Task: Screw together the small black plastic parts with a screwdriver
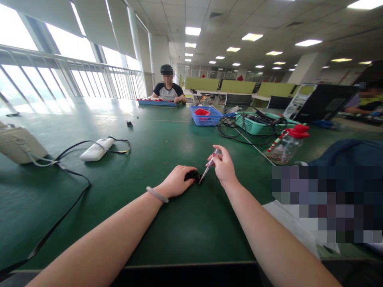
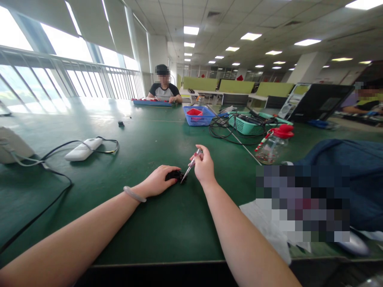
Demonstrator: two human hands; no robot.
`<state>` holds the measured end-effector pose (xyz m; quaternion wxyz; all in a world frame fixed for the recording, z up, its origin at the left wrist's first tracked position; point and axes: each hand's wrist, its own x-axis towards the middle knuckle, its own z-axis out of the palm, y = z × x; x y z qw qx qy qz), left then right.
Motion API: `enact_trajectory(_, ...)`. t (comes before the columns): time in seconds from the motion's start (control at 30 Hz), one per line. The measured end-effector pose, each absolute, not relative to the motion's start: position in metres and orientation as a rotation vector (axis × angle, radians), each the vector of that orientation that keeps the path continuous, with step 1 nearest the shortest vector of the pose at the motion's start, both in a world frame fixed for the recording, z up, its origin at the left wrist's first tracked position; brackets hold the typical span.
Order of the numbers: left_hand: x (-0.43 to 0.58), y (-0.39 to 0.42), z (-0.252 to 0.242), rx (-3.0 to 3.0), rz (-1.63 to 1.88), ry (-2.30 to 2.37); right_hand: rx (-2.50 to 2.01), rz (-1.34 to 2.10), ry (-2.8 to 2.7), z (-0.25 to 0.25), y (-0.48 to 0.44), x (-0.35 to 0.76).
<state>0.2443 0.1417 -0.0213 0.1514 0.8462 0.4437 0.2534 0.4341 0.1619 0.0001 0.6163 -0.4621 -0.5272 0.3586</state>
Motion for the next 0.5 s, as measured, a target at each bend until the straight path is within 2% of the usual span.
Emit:
enact_trajectory(0.23,0.243,0.142,-0.022,2.425,0.729,1.269,-1.063,0.383,-1.355,0.012,0.145,0.437)
enact_trajectory(0.5,0.243,0.147,-0.027,2.394,0.756,1.429,-0.951,0.456,-1.451,0.014,0.133,0.421)
